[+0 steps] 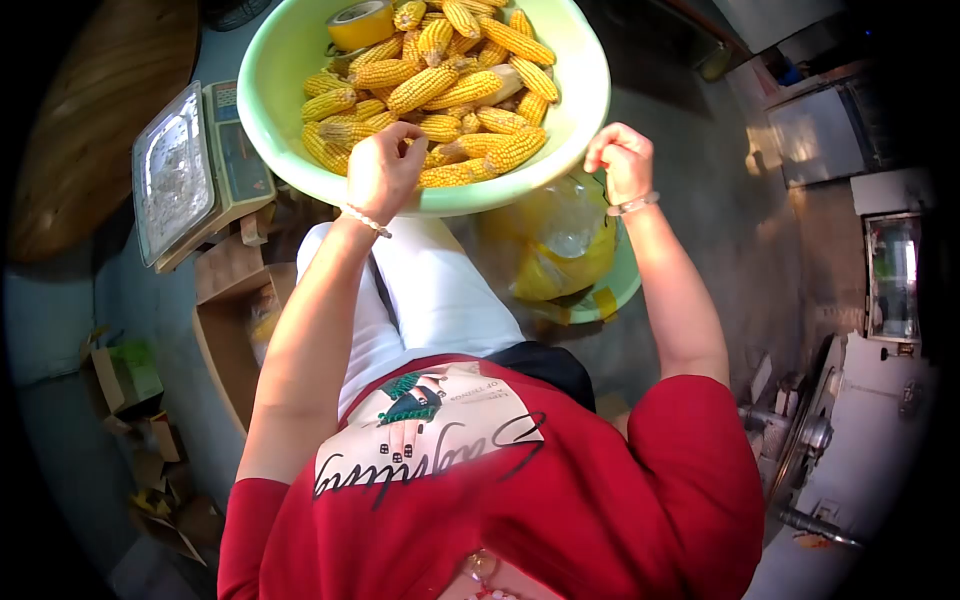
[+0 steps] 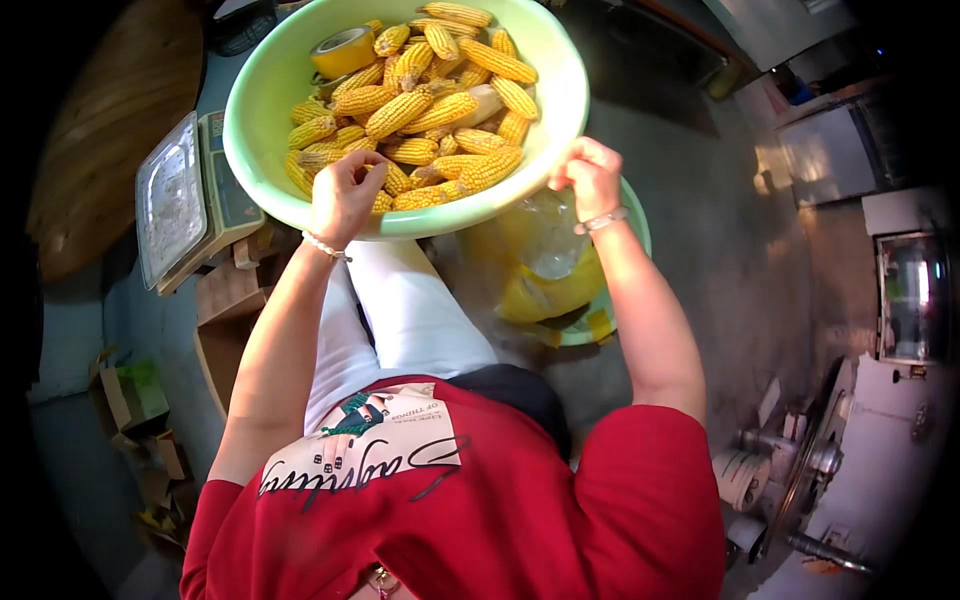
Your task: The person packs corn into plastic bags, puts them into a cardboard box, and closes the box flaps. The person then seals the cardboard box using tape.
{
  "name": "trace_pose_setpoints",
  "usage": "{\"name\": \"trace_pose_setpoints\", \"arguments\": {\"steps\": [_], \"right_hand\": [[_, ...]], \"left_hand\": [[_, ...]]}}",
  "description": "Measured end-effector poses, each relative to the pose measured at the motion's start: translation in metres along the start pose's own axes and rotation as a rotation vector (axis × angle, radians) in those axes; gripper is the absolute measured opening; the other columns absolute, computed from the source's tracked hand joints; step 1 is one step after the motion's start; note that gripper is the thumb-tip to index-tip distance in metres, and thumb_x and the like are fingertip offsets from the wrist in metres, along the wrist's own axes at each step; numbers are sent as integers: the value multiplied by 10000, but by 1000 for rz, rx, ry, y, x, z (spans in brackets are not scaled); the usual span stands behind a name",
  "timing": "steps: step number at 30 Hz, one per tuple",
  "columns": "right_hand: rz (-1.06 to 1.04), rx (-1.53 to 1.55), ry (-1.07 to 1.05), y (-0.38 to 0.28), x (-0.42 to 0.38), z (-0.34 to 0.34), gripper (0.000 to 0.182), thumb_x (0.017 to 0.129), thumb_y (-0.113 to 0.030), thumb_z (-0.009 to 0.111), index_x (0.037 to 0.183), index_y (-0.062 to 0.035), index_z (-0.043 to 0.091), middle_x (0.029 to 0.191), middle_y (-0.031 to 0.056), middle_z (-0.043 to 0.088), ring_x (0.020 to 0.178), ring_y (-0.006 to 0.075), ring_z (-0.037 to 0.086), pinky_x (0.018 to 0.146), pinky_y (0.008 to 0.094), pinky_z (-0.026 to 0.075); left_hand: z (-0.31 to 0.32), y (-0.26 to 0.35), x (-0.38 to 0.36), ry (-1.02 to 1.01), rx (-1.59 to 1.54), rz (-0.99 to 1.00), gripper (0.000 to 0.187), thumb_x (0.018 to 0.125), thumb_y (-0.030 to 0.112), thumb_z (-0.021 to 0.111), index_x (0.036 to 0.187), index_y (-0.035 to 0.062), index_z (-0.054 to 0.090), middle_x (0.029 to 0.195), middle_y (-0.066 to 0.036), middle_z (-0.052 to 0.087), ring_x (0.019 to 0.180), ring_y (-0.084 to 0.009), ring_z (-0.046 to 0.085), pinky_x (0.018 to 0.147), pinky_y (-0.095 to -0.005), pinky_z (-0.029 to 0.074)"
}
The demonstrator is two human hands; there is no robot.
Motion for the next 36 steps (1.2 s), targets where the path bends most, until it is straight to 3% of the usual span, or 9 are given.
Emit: {"name": "trace_pose_setpoints", "arguments": {"steps": [5, 9, 11, 14, 17, 21, 26, 33, 36], "right_hand": [[345, -47, 18, 60, -37, -59, 166, 613, 89, 388, 638, 20, 536, 569, 103, 561, 460, 165, 544, 437, 259, 448], [660, -527, -97, 147, -76, -81, 237, 750, 24, 471, 876, -4, 669, 720, 134, 653, 683, 220, 647, 595, 312, 526], [644, -977, -285, 177, -91, -83, 311, 755, 12, 493, 997, -51, 676, 949, 157, 666, 890, 275, 638, 787, 333, 510], [546, -1212, -602, 213, -112, -75, 349, 755, -14, 502, 1056, -90, 662, 1150, 177, 589, 1038, 321, 577, 914, 338, 447], [530, -1374, -678, 224, -129, -68, 399, 725, 4, 492, 1090, -73, 635, 1213, 186, 539, 1108, 354, 523, 938, 371, 428], [768, -1448, -749, 249, -136, -79, 414, 728, -41, 525, 1135, -29, 594, 1262, 210, 495, 1113, 358, 523, 937, 365, 431], [889, -1276, -567, 250, -133, -92, 411, 725, -78, 560, 1128, -5, 588, 1231, 222, 517, 1089, 338, 545, 929, 363, 435], [466, -1203, -666, 223, -126, -50, 411, 722, 9, 524, 1121, -47, 605, 1182, 200, 556, 1133, 315, 515, 944, 332, 422], [522, -1221, -814, 246, -132, -39, 409, 728, 16, 503, 1117, -52, 607, 1242, 193, 518, 1152, 328, 496, 960, 333, 413]], "left_hand": [[2, 5, -4, -8, 40, 9, 148, 798, 139, 623, 880, 21, 657, 532, -18, 499, 475, -64, 413, 457, -242, 356], [3, 5, -3, 6, 66, 12, 138, 800, 132, 621, 873, 20, 655, 530, -16, 494, 481, -61, 419, 463, -241, 365], [3, 6, -3, 2, 71, -7, 137, 801, 131, 621, 871, 19, 655, 531, -15, 496, 482, -59, 418, 463, -240, 364], [3, 8, -4, 3, 86, -25, 135, 803, 131, 619, 871, 21, 658, 528, -9, 496, 478, -55, 416, 461, -237, 362], [4, 8, -4, 19, 106, -5, 132, 801, 128, 619, 870, 23, 659, 527, -11, 503, 477, -57, 426, 461, -237, 368], [4, 10, -4, 31, 133, 11, 135, 772, 162, 607, 838, 57, 662, 560, -135, 576, 498, -263, 580, 505, -344, 450], [4, 9, -4, 35, 162, 21, 139, 771, 164, 607, 842, 59, 663, 559, -136, 574, 497, -261, 578, 502, -341, 448], [3, 13, -5, 25, 176, 15, 135, 776, 168, 603, 835, 61, 661, 563, -133, 576, 504, -268, 576, 513, -342, 451], [5, 12, -5, 34, 183, 65, 137, 791, 134, 623, 869, 30, 664, 548, -56, 546, 472, -95, 475, 474, -257, 399]]}}
Point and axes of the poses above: each hand's wrist, its own x-axis towards the middle knuckle, its own z-axis out of the palm, y = z × x, the point moved 6 cm from there along x, towards the middle knuckle
